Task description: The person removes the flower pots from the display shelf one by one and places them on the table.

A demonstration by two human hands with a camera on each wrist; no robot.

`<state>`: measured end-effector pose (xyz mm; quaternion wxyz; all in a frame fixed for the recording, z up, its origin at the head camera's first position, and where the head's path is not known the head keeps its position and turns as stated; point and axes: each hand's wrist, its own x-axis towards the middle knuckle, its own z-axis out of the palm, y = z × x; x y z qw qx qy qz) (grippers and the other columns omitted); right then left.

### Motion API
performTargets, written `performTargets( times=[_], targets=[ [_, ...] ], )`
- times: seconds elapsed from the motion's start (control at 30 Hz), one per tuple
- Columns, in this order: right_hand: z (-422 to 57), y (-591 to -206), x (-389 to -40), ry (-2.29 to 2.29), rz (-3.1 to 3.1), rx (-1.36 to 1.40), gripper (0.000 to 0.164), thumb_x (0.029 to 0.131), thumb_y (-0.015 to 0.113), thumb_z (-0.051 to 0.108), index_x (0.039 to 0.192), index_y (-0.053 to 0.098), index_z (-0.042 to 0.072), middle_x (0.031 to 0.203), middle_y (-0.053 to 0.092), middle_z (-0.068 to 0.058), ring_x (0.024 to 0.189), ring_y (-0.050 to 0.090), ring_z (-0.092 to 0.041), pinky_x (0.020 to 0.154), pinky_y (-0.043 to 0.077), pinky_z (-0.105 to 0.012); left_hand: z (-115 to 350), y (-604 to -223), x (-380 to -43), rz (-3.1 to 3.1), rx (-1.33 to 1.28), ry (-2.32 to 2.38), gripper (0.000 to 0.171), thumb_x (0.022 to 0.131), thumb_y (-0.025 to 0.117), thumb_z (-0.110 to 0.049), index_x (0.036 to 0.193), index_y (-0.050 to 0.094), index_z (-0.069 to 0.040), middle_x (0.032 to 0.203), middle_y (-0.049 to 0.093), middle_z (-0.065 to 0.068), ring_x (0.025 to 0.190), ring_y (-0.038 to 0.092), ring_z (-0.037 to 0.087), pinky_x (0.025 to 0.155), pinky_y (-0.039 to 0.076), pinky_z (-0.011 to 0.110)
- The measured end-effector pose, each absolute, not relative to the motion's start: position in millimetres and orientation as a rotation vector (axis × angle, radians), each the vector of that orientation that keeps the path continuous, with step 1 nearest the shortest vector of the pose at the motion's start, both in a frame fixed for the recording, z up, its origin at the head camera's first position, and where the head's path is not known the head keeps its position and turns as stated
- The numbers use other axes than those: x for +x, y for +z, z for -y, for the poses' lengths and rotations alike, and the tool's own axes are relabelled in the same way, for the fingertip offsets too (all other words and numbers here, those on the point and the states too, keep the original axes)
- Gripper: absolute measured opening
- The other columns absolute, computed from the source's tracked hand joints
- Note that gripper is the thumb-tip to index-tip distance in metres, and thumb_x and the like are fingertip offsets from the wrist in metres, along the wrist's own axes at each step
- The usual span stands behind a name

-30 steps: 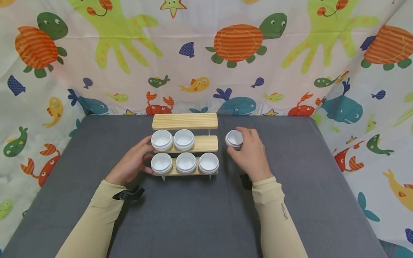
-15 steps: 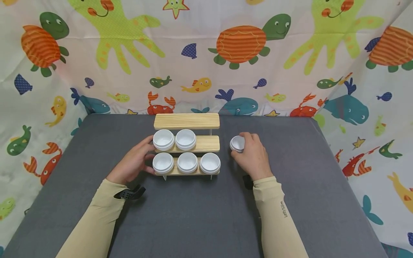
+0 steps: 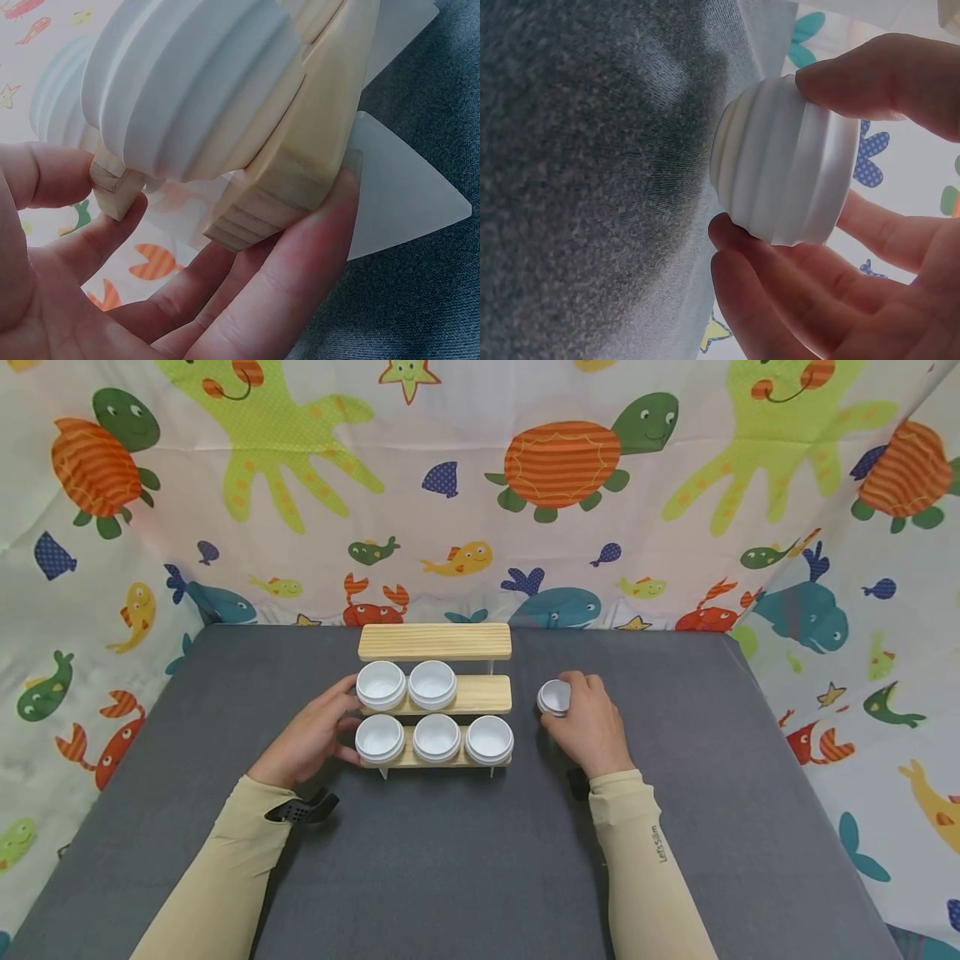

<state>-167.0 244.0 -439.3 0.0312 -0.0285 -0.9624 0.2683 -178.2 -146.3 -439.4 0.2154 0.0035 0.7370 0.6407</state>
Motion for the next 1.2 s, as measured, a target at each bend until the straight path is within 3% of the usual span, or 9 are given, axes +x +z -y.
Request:
performTargets(
  times=[0.93, 1.2],
  targets=[
    [-243.5, -452.5, -170.2, 0.812, 2.975, -0.045, 0.065, 0.092, 0.075, 0.023, 0.148, 0.055, -0.002, 0.143, 0.058, -0.030, 0.123, 0.062, -0.048, 0.102, 0.052, -0.065, 147.2, -441.1, -176.4, -2.056, 0.033, 1.776, 0.063, 0.109, 0.047, -0.032, 0.170, 0.032, -0.031, 0.163, 0.045, 0.018, 0.131, 0.063, 0.043, 0.071, 0.067, 0.048],
    [-243.0, -449.9, -169.5, 0.820, 2.994, -0.036, 0.070, 0.094, 0.075, 0.027, 0.152, 0.051, -0.002, 0.145, 0.057, -0.031, 0.127, 0.060, -0.048, 0.105, 0.050, -0.067, 148.0, -442.7, -176.3, -2.047, 0.026, 1.782, 0.060, 0.110, 0.048, -0.036, 0.168, 0.035, -0.035, 0.161, 0.047, 0.012, 0.133, 0.062, 0.043, 0.072, 0.067, 0.049]
  ],
)
